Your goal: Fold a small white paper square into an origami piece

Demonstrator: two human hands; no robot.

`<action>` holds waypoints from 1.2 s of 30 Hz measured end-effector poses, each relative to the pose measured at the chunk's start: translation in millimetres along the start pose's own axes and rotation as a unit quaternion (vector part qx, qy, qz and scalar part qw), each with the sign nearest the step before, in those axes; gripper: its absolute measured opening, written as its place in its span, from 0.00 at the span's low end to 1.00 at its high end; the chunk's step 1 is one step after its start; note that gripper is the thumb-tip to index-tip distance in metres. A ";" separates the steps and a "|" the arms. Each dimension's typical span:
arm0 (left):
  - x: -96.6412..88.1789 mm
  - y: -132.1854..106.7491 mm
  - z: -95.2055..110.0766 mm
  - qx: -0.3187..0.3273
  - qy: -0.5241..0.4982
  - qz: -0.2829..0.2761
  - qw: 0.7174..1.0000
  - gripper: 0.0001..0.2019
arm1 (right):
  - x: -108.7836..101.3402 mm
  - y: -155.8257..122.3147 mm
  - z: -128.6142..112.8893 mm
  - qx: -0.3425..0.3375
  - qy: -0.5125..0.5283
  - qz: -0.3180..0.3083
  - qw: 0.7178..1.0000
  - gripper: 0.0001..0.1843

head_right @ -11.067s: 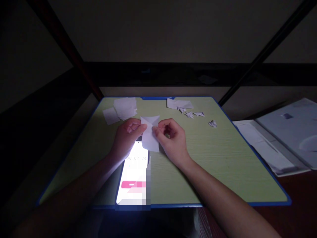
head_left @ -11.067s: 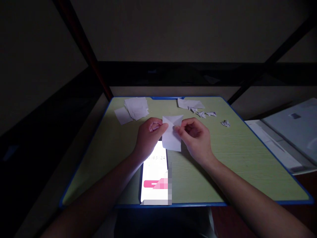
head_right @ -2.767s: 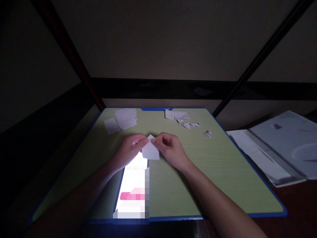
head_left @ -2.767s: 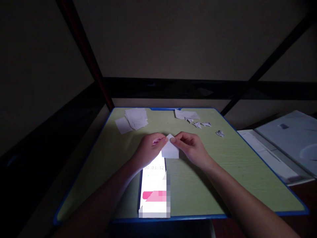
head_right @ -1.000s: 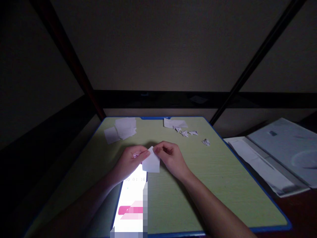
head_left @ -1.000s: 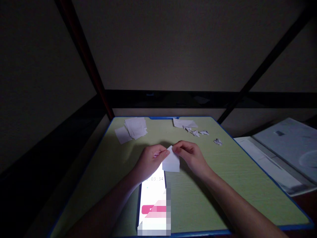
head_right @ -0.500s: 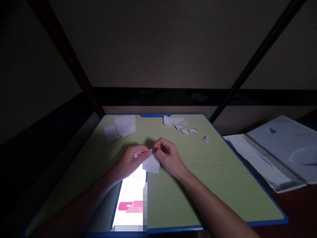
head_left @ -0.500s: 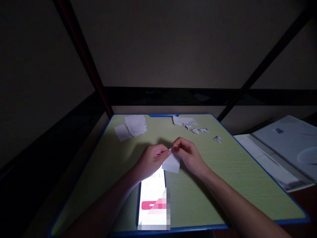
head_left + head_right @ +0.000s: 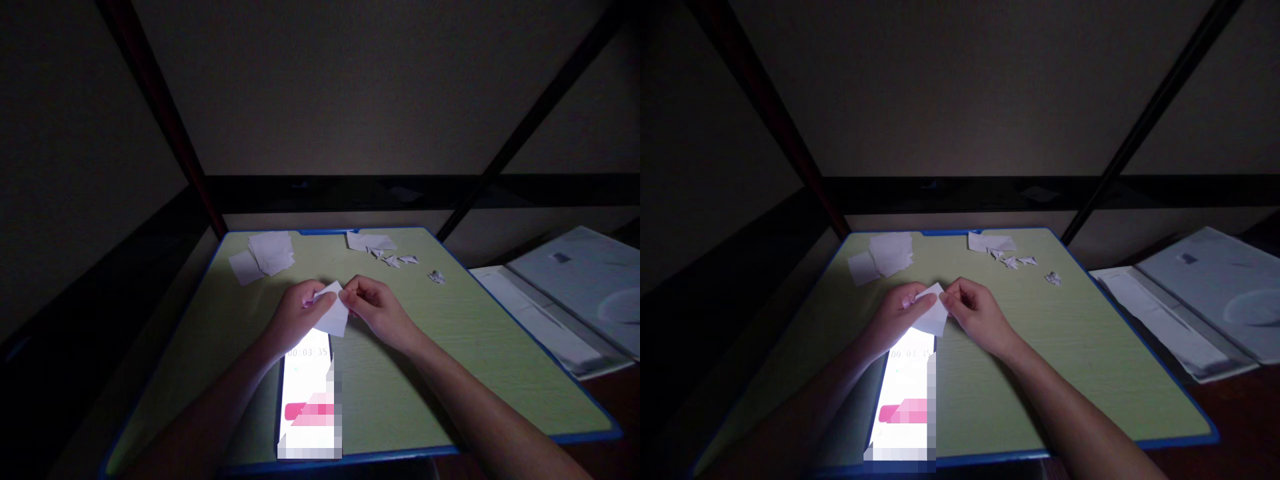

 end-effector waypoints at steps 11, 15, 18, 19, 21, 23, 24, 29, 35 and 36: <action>-1.8 0.0 -0.5 0.010 0.002 0.006 1.000 0.09 | 12.8 -2.6 0.8 0.005 -0.040 -0.039 0.998 0.17; 0.1 0.0 0.0 0.017 -0.021 0.001 1.000 0.10 | 6.7 -3.2 -1.4 -0.003 0.000 -0.029 1.000 0.17; -2.8 -0.5 1.0 0.024 -0.025 0.010 0.999 0.11 | 5.3 -3.1 -1.4 0.002 0.010 -0.031 0.999 0.17; -3.4 -0.7 1.4 0.026 -0.021 0.010 0.999 0.12 | 7.1 -3.1 -1.3 0.006 0.010 -0.041 0.999 0.16; -3.3 -0.8 3.5 0.034 -0.013 0.005 0.999 0.12 | 11.2 -3.6 -2.0 0.009 0.011 -0.059 0.998 0.14; -1.6 -0.8 5.6 0.040 -0.010 -0.004 0.999 0.12 | 13.3 -4.1 -3.5 0.008 0.011 -0.066 0.998 0.14; -0.4 -0.8 6.2 0.041 -0.011 -0.008 0.999 0.11 | 13.4 -4.3 -4.3 0.006 0.011 -0.065 0.998 0.15; 4.8 -1.3 6.6 0.043 -0.018 -0.030 0.998 0.12 | 14.0 -4.7 -5.6 0.003 0.019 -0.073 0.997 0.16; 5.1 -3.0 7.2 0.040 -0.013 -0.034 0.999 0.12 | 10.4 -3.8 -1.7 0.006 0.042 -0.066 0.997 0.14; 4.7 -3.0 7.2 0.037 -0.017 -0.033 0.999 0.12 | 9.8 -3.6 -1.0 0.008 0.043 -0.063 0.997 0.14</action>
Point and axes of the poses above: each hand's wrist, its own y-axis towards the middle knuckle, its own x-axis out of the palm, z = x × y, the point moved 9 cm from there along y, towards the middle knuckle, and after that the axes turned 9 degrees about x, right-handed, at the moved point
